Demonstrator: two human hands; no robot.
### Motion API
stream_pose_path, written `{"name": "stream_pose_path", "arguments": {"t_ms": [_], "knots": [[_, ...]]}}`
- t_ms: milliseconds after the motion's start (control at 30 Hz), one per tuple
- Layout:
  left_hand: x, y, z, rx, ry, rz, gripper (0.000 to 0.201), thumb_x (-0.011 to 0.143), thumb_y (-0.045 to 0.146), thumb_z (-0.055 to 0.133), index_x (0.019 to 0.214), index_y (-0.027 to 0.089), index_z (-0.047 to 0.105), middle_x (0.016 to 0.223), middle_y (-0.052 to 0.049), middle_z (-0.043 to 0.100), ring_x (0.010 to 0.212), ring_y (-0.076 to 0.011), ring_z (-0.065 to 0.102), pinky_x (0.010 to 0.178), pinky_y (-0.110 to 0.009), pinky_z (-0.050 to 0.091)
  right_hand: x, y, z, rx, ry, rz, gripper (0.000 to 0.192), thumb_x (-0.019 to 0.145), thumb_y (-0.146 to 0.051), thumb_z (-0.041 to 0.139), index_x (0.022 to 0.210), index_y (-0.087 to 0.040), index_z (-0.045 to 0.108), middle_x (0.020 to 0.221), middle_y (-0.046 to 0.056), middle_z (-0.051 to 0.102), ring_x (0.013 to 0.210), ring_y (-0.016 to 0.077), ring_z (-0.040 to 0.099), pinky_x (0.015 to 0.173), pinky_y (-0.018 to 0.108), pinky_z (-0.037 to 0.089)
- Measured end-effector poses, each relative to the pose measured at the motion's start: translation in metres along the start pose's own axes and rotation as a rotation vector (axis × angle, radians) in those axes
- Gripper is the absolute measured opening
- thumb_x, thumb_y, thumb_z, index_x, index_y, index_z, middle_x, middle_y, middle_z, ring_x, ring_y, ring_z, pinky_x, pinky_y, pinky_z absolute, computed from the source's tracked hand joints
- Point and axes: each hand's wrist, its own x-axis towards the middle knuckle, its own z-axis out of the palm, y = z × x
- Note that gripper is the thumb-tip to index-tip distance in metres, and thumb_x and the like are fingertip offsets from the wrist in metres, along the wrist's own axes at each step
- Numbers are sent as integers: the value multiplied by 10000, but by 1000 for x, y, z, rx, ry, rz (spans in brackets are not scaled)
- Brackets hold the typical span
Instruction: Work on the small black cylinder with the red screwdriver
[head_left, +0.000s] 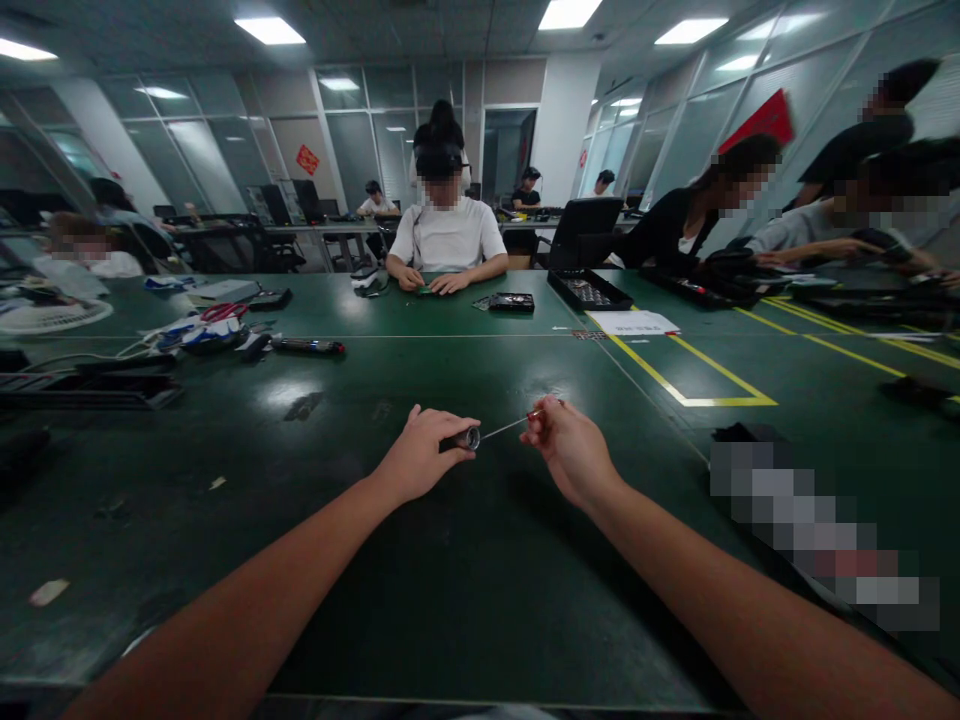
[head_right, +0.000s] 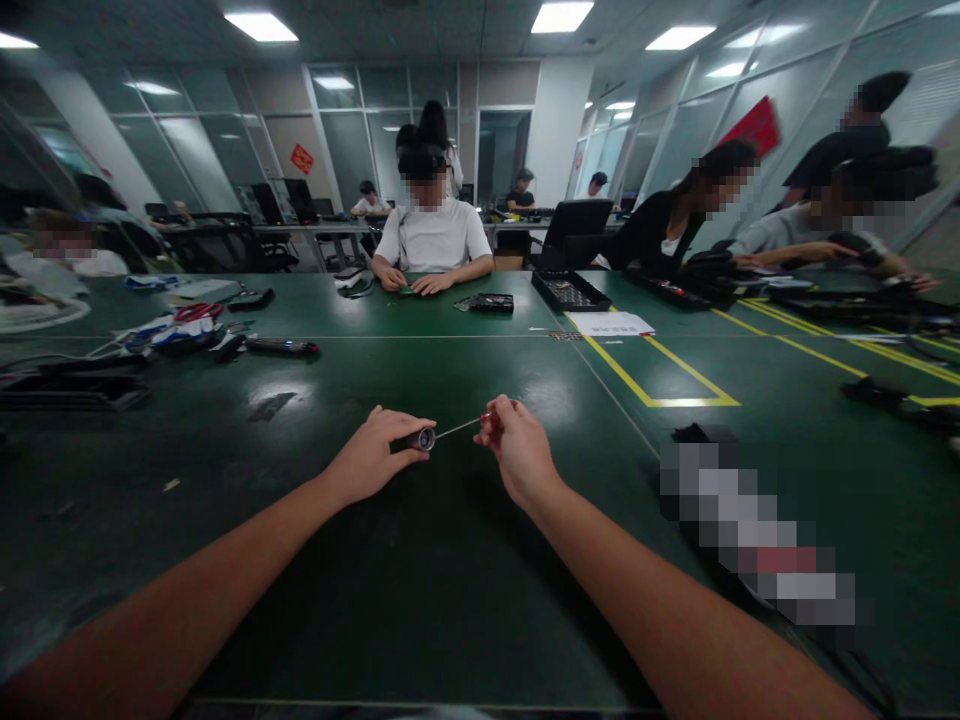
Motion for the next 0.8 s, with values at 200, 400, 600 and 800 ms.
{"name": "stream_pose_path", "arguments": {"t_ms": [200,400,600,800], "knots": [[-1,-1,3,-24,15,-29,428,897,341,673,1321,321,622,1251,-43,676,1222,-273,564,1191,-641,177,-6,3,6,-136,-6,-199,305,859,-528,619,872,-226,584,741,-2,605,637,155,582,642,334,524],[-3,1,1,-36,29,-29,435,898,367,674,1328,331,619,1258,-38,678,1224,-281,561,1191,-633,187,-9,2,5,-252,-63,-307,265,930,-491,560,929,-227,581,781,-3,627,674,158,601,667,330,504],[-2,3,-2,-56,27,-36,394,913,342,660,1304,304,627,1222,-34,699,1166,-264,597,1167,-617,241,-16,-3,5,-318,-152,-374,227,961,-449,544,958,-228,594,804,4,631,726,168,616,721,342,506],[-1,5,-3,-82,61,-59,321,870,279,715,1190,273,690,1203,-31,716,1120,-264,618,1138,-566,317,-26,-6,6,-467,-197,-409,212,983,-431,520,1019,-236,595,856,23,661,794,188,642,765,353,505]]}}
